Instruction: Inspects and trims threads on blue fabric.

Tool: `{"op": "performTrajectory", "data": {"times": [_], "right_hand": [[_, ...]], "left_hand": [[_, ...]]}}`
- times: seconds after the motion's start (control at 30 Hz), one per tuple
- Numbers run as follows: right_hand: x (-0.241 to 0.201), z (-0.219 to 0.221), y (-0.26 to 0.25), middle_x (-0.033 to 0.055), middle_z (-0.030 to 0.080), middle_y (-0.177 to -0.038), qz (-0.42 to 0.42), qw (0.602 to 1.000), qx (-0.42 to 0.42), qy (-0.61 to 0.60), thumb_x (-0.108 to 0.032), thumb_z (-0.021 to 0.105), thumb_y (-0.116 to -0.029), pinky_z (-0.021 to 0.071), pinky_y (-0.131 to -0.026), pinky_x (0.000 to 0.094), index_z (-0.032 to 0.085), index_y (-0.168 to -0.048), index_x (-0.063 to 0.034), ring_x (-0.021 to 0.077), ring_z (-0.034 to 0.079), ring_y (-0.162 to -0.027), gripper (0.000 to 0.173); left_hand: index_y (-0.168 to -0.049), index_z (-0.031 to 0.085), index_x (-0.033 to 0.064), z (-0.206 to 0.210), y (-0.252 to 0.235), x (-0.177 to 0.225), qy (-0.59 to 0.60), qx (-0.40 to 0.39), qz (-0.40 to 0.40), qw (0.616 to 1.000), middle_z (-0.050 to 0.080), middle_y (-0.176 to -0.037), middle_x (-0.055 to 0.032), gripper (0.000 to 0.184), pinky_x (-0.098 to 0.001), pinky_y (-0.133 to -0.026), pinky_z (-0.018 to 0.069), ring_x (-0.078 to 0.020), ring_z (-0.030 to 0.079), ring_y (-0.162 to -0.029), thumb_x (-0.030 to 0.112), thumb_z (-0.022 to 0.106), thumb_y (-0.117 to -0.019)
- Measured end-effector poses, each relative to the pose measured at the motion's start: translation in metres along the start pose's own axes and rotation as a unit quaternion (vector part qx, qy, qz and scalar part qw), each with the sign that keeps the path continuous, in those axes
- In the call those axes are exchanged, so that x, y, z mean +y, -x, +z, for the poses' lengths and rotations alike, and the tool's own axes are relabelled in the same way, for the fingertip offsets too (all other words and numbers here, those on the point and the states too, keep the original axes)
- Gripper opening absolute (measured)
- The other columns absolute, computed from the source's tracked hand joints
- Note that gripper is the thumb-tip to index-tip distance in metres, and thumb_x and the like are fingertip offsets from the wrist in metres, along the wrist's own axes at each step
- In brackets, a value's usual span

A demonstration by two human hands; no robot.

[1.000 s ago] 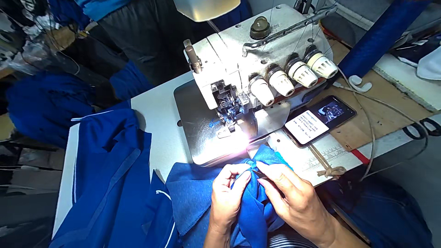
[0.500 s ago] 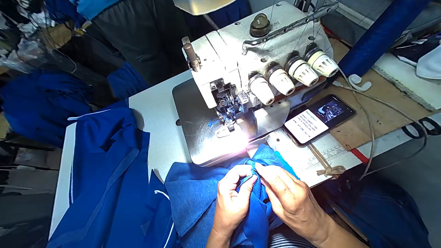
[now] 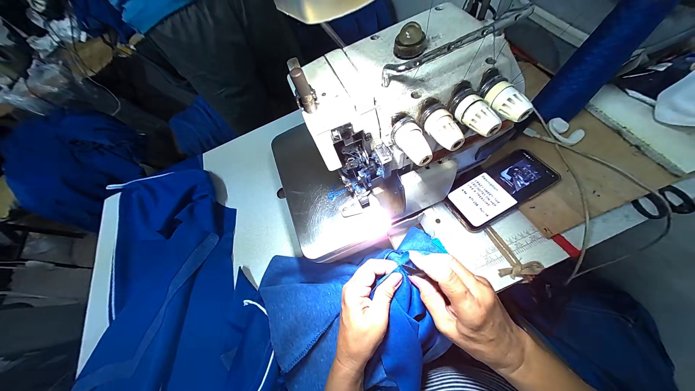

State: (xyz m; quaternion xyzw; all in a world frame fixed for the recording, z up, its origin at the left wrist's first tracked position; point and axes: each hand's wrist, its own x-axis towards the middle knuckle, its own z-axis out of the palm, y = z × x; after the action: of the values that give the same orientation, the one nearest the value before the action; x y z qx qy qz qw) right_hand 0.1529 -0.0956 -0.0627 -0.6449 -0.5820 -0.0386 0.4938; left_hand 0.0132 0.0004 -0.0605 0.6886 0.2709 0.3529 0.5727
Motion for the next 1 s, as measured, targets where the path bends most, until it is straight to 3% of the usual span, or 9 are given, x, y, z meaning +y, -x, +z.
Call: {"op": "performTrajectory", "data": {"times": [0.13, 0.23, 0.3, 0.43, 0.53, 0.6, 0.63, 0.77, 1.0], "right_hand": [[0.0, -0.012, -0.013, -0.0065, 0.066, -0.087, 0.204, 0.972, -0.031, -0.109, -0.032, 0.073, -0.0882, 0.0479, -0.063, 0.0116, 0.063, -0.127, -0.007, -0.0061, 0.056, -0.07, 0.048], [0.01, -0.023, -0.026, -0.01, 0.058, -0.066, 0.32, 0.897, -0.166, -0.255, -0.029, 0.074, -0.0899, 0.0391, -0.05, 0.0131, 0.071, -0.097, -0.0177, -0.0032, 0.048, -0.054, 0.014], [0.009, -0.022, -0.027, -0.0101, 0.052, -0.061, 0.293, 0.895, -0.182, -0.282, -0.024, 0.069, -0.0934, 0.0352, -0.046, 0.0117, 0.067, -0.085, -0.0172, -0.0038, 0.044, -0.05, 0.011], [0.013, -0.011, -0.023, -0.0097, 0.052, -0.065, 0.204, 0.965, -0.093, -0.133, -0.021, 0.067, -0.0916, 0.0364, -0.051, 0.0106, 0.066, -0.084, -0.0131, -0.005, 0.045, -0.055, 0.011], [0.007, -0.005, -0.019, -0.0063, 0.06, -0.075, 0.19, 0.978, -0.051, -0.07, -0.027, 0.072, -0.0894, 0.0454, -0.056, 0.0133, 0.064, -0.102, -0.0106, -0.0028, 0.053, -0.062, 0.022], [-0.007, -0.011, -0.016, -0.0008, 0.068, -0.096, 0.171, 0.983, -0.038, -0.052, -0.029, 0.071, -0.0893, 0.0532, -0.069, 0.0162, 0.058, -0.124, -0.0059, -0.0013, 0.062, -0.078, 0.044], [-0.013, -0.014, -0.014, 0.0006, 0.068, -0.102, 0.155, 0.985, -0.038, -0.061, -0.026, 0.068, -0.0927, 0.0534, -0.073, 0.0152, 0.056, -0.128, -0.0054, -0.0014, 0.062, -0.083, 0.043], [-0.017, -0.008, 0.0, 0.0063, 0.069, -0.106, 0.085, 0.994, -0.039, -0.047, -0.015, 0.063, -0.0976, 0.0571, -0.078, 0.0174, 0.069, -0.122, -0.0034, 0.0051, 0.066, -0.089, 0.027], [-0.013, -0.002, 0.005, 0.0091, 0.072, -0.108, 0.06, 0.997, -0.04, -0.009, -0.013, 0.062, -0.0981, 0.0575, -0.079, 0.0186, 0.071, -0.121, -0.0023, 0.0078, 0.069, -0.091, 0.027]], "left_hand": [[-0.1, 0.071, 0.0032, 0.0, 0.0, 0.0, 0.017, -0.004, 0.008, 1.0, 0.072, -0.096, -0.0027, 0.013, -0.0235, -0.086, 0.0576, -0.008, 0.069, -0.092, 0.009, 0.06, -0.0998], [-0.095, 0.072, 0.0074, 0.001, -0.001, 0.0, 0.024, -0.003, 0.028, 0.999, 0.071, -0.096, 0.0006, 0.011, -0.0217, -0.085, 0.0572, -0.0053, 0.068, -0.092, 0.017, 0.067, -0.0975], [-0.091, 0.073, 0.0083, 0.001, -0.002, 0.0, 0.02, 0.008, 0.034, 0.999, 0.072, -0.095, 0.0001, 0.009, -0.0222, -0.084, 0.0577, -0.0064, 0.069, -0.092, 0.017, 0.073, -0.0931], [-0.091, 0.074, 0.008, 0.0, -0.001, 0.001, 0.005, 0.03, -0.001, 1.0, 0.075, -0.094, -0.0029, 0.004, -0.0248, -0.083, 0.0592, -0.0101, 0.071, -0.09, 0.011, 0.072, -0.0912], [-0.092, 0.075, 0.0057, -0.001, -0.003, 0.003, 0.046, 0.053, -0.039, 0.997, 0.075, -0.092, -0.0057, 0.004, -0.0255, -0.08, 0.06, -0.0113, 0.071, -0.086, 0.007, 0.075, -0.088], [-0.094, 0.076, 0.0042, -0.002, -0.003, 0.005, 0.076, 0.059, -0.062, 0.993, 0.074, -0.09, -0.0068, 0.008, -0.0256, -0.079, 0.0601, -0.0119, 0.071, -0.084, 0.007, 0.077, -0.0863], [-0.094, 0.076, 0.0037, -0.002, -0.004, 0.006, 0.086, 0.059, -0.071, 0.992, 0.074, -0.09, -0.0073, 0.008, -0.0254, -0.079, 0.0598, -0.012, 0.071, -0.084, 0.007, 0.077, -0.0862], [-0.097, 0.076, 0.0011, -0.003, -0.003, 0.005, 0.107, 0.059, -0.086, 0.989, 0.075, -0.089, -0.0082, 0.01, -0.0241, -0.078, 0.0599, -0.0112, 0.072, -0.082, 0.003, 0.074, -0.0878], [-0.095, 0.077, 0.0015, -0.003, -0.003, 0.004, 0.11, 0.056, -0.074, 0.99, 0.075, -0.09, -0.0075, 0.008, -0.0243, -0.08, 0.0595, -0.0107, 0.071, -0.084, 0.005, 0.074, -0.0882]]}}
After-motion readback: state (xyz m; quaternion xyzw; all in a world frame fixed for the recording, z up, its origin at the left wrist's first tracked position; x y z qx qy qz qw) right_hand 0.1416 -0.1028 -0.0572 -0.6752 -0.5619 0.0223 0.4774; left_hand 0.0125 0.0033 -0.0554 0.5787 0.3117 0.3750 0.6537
